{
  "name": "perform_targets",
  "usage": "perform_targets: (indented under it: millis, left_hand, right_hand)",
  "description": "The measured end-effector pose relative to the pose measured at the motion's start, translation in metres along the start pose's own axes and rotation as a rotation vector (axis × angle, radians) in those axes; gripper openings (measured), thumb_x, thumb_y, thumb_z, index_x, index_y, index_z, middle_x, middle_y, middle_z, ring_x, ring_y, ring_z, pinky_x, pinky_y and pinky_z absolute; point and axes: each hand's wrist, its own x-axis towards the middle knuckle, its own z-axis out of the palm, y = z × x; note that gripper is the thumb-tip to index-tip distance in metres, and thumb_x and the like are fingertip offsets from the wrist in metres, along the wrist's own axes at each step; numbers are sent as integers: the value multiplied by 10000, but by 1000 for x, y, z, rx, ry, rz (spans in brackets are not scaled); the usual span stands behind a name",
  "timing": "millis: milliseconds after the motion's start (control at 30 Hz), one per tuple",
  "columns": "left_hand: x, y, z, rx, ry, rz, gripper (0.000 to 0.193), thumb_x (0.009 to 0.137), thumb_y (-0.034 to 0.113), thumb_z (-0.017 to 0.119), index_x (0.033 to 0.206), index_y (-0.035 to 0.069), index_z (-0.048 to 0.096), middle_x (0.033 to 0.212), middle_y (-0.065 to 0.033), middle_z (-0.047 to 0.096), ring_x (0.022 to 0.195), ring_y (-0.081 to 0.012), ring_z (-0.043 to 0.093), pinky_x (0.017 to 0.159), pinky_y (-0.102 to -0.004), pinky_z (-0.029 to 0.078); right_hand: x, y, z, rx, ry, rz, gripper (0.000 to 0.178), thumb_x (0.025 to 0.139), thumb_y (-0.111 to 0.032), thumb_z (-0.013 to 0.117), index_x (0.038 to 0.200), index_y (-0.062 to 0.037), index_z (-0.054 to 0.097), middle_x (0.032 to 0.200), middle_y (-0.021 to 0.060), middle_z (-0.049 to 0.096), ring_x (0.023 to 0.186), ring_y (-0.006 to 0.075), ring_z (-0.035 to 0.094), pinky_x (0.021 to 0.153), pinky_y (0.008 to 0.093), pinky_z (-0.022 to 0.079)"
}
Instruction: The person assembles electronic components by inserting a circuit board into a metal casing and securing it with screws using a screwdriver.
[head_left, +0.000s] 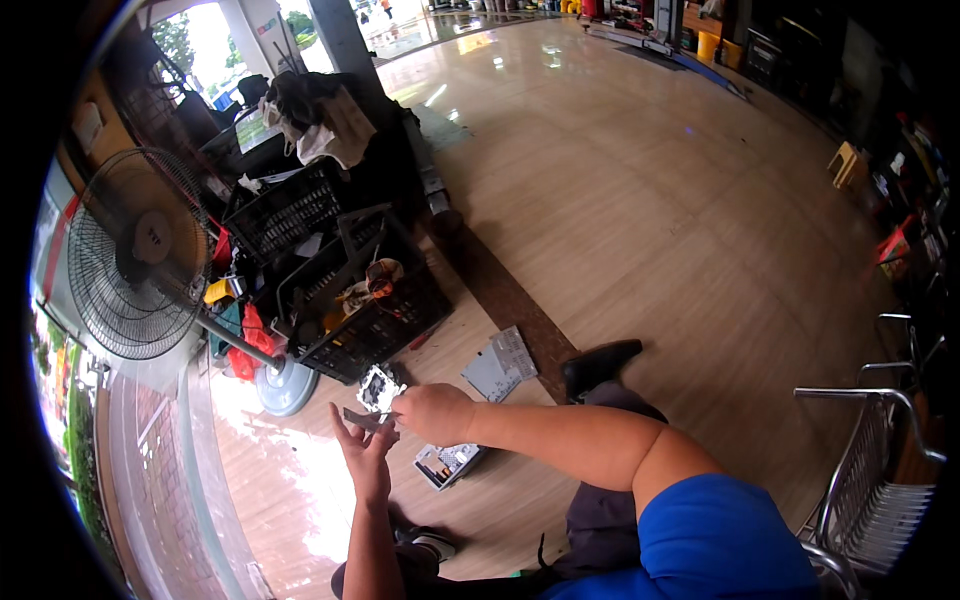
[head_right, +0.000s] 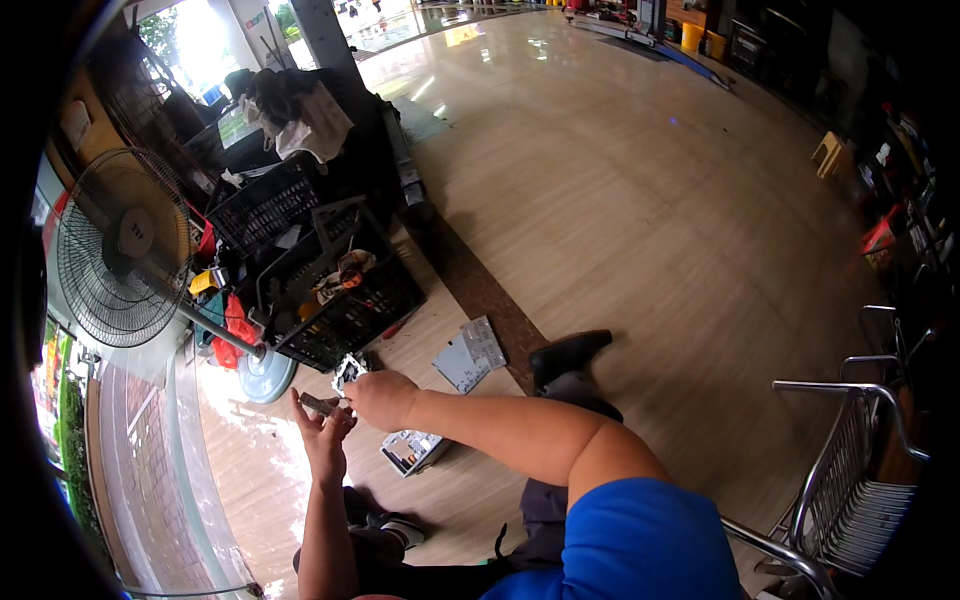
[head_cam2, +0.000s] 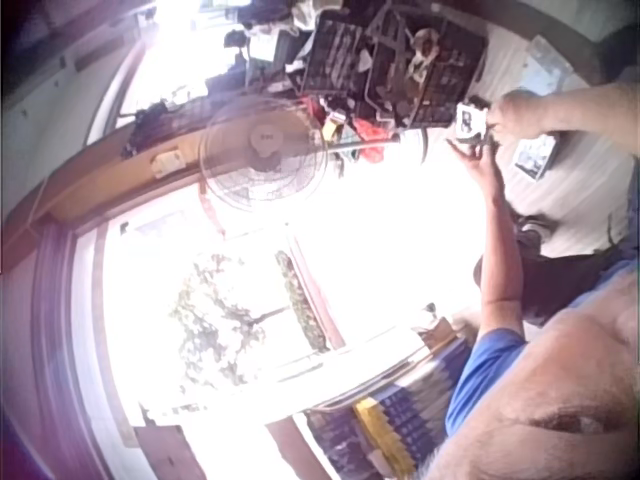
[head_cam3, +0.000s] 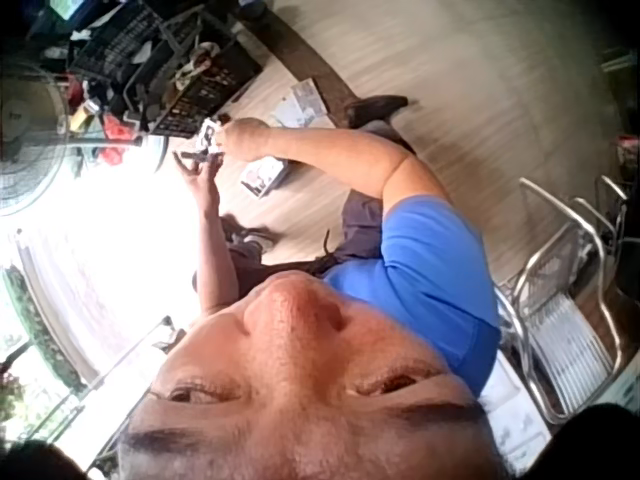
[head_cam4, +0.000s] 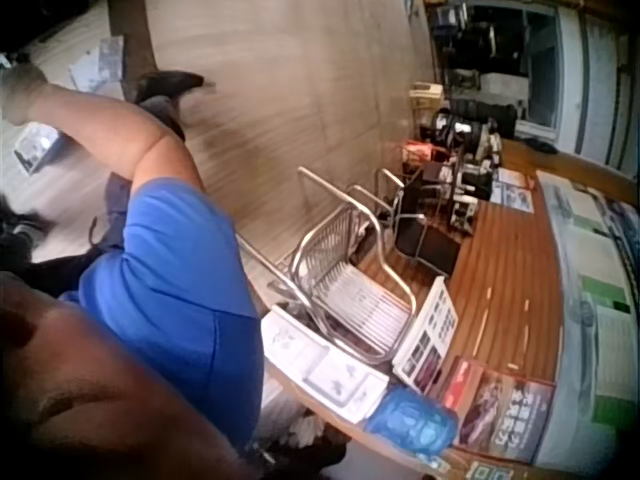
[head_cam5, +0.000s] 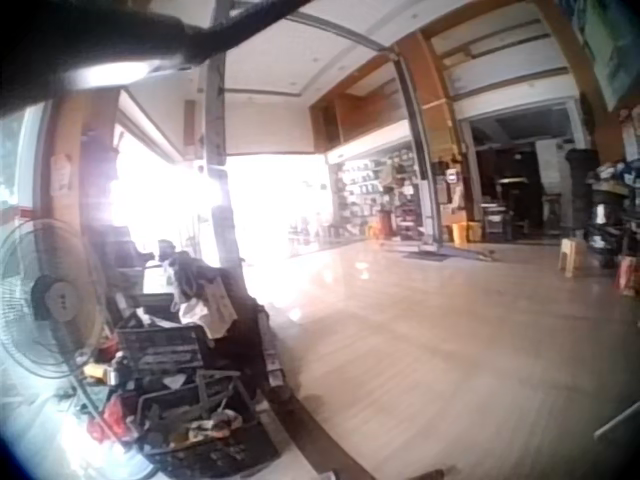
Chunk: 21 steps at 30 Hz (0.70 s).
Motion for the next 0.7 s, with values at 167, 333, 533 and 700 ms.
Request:
perform_targets:
  millis: [167,333,533,700]
  left_hand:
    - [-3,8,3,-92,-46,-16,836,918,119,644,1542,156,89,1166,-163,546,972,-252,645,784,-391,576]
    - [-2,4,-3,-198,-66,-40,722,958,209,597,1516,141,145,1157,-165,575,988,-266,653,801,-417,582]
    - [0,-3,-8,-326,-122,-85,594,1004,290,507,1481,114,199,1150,-170,610,990,-290,663,833,-454,570]
    - [1,-14,-17,-434,-146,-167,509,1035,355,418,1448,106,255,1176,-175,599,1005,-299,659,847,-483,557]
  right_hand:
    - [-3,-6,2,-17,-28,-9,189,896,-210,569,962,-46,638,937,176,690,896,330,681,806,437,537]
    - [-4,-19,-5,44,3,12,193,877,-215,594,953,-41,628,929,168,684,909,327,674,813,435,531]
    - [-7,-13,3,110,180,-85,185,874,-223,615,871,-39,604,834,156,660,791,341,661,714,440,526]
    - [-8,-18,-3,146,186,-132,189,861,-226,639,882,-42,603,836,148,665,784,338,659,700,434,523]
